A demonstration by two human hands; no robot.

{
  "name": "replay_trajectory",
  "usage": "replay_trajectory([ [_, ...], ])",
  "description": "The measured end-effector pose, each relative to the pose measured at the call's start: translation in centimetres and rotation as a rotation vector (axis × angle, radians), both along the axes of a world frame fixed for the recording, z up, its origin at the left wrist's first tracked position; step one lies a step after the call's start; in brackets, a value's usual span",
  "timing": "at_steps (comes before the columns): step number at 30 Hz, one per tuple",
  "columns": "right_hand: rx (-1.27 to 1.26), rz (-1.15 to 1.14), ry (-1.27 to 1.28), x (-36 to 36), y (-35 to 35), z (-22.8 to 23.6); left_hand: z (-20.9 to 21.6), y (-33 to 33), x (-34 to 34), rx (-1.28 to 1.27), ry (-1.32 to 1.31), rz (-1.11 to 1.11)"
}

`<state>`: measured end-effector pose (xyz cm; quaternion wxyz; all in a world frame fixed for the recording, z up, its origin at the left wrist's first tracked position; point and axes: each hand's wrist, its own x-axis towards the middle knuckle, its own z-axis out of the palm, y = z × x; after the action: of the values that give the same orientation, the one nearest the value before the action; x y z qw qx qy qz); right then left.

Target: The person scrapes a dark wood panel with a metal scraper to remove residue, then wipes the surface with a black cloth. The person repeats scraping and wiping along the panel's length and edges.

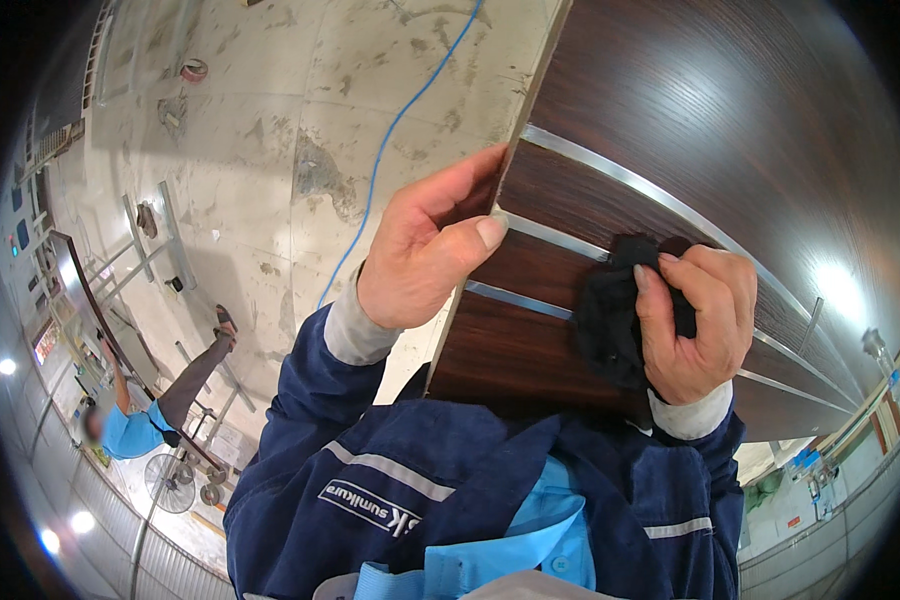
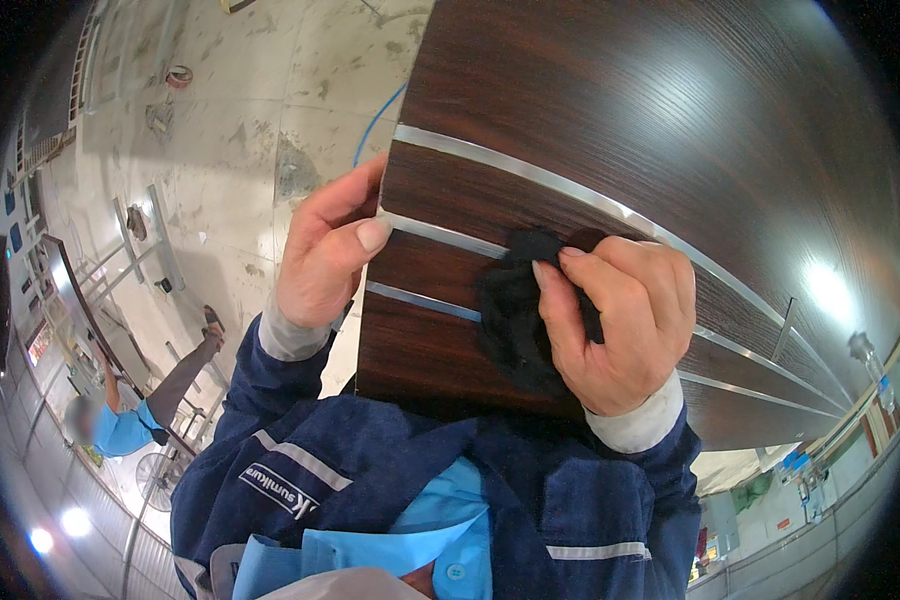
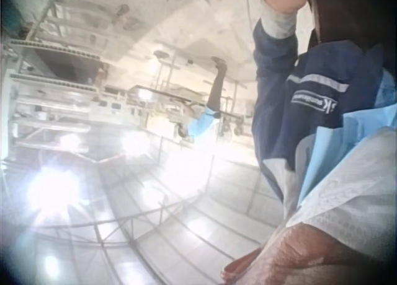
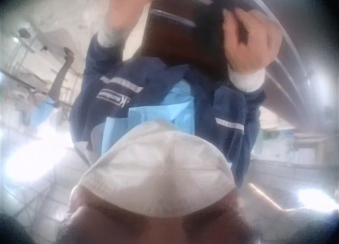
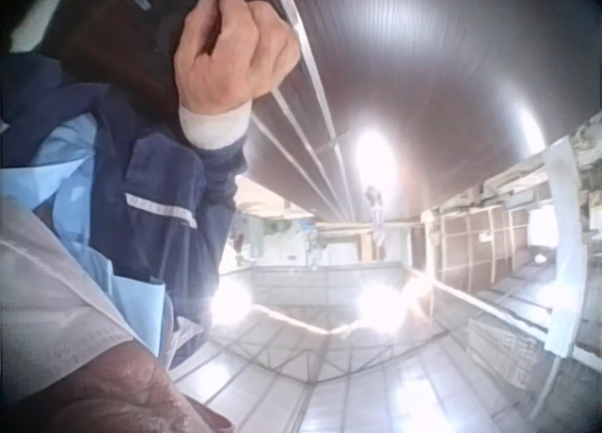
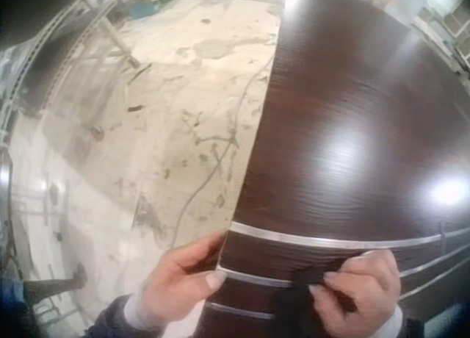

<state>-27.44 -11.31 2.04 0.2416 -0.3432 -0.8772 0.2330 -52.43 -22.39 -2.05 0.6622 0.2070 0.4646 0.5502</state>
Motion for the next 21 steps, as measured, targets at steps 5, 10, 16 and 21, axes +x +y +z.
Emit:
replay_trajectory([
  [5,0.012,0.007,-0.006,-0.2,0.0,0.1,0.4,0.3,-0.2,-0.027,-0.015,-0.014],
  [10,0.018,0.01,-0.01,-0.3,0.0,0.2,1.0,0.5,0.1,-0.112,0.056,0.013],
  [16,0.009,0.01,-0.016,-0.2,-0.1,0.4,1.1,0.5,0.3,-0.108,0.041,0.007],
  [21,0.003,0.0,-0.023,-0.1,-0.2,0.6,1.1,0.1,0.6,-0.078,0.052,0.019],
])
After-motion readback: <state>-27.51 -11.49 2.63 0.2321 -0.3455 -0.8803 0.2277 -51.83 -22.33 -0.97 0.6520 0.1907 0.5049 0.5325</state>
